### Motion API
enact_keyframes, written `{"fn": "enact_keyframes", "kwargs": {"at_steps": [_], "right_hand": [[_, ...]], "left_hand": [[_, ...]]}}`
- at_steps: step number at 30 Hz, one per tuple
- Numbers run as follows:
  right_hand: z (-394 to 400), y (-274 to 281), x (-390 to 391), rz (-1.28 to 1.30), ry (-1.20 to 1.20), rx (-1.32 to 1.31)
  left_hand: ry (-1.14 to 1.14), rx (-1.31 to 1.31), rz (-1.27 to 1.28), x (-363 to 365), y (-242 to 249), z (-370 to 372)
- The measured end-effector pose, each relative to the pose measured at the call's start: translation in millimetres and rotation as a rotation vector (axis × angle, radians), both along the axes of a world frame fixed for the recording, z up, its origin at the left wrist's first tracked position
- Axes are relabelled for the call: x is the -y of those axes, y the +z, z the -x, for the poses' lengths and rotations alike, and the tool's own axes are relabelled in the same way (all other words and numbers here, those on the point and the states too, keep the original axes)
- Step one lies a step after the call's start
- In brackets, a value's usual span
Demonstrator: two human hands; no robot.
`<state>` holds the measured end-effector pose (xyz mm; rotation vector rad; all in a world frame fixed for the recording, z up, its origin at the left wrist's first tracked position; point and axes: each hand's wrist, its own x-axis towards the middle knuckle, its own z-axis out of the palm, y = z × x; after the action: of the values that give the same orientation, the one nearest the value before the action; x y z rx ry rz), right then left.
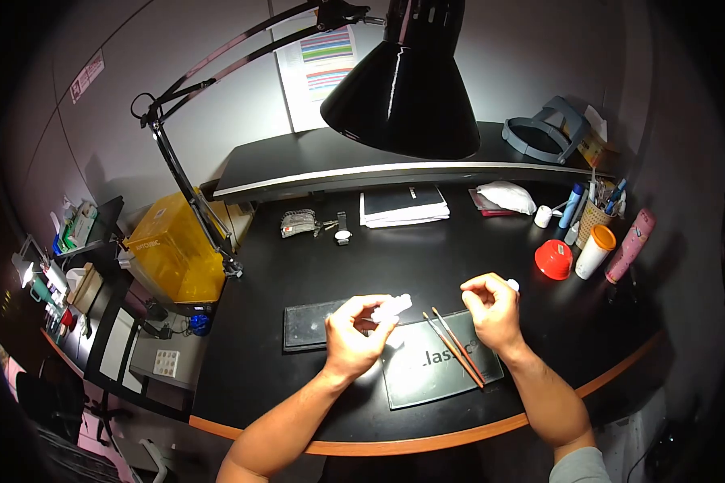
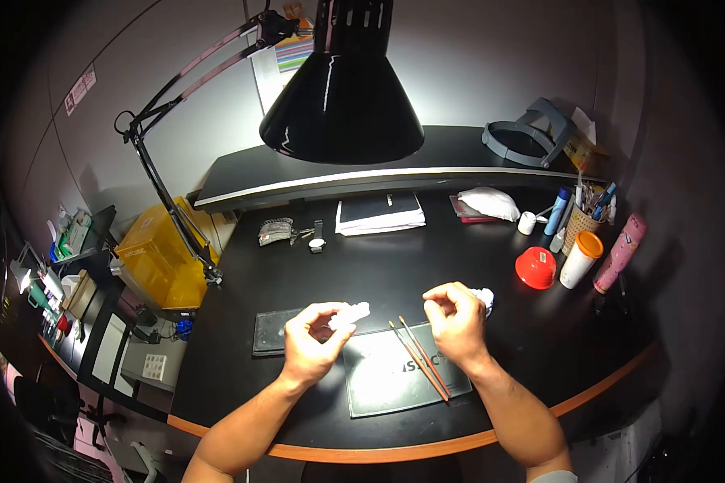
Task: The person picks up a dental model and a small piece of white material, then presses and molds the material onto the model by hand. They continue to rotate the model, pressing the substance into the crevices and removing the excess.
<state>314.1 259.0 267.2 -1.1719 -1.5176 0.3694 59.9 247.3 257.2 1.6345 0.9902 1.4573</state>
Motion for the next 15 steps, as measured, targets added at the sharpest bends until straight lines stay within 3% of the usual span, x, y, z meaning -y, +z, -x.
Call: {"fn": "enact_keyframes", "kwargs": {"at_steps": [6, 12, 15], "right_hand": [[4.3, -2.5, 4.0, 0.035, 0.165, 0.002], [33.9, -3.0, 33.8, 0.362, 0.625, -0.322], [38.4, -6.9, 36.6, 0.435, 0.683, -0.452]], "left_hand": [[-0.029, -0.056, -0.016, -0.9, -3.9, 0.5], [-0.174, -0.027, 0.014, 9.8, -1.6, -3.9], [-0.197, -0.025, 0.051, 10.4, -0.7, -3.9]]}}
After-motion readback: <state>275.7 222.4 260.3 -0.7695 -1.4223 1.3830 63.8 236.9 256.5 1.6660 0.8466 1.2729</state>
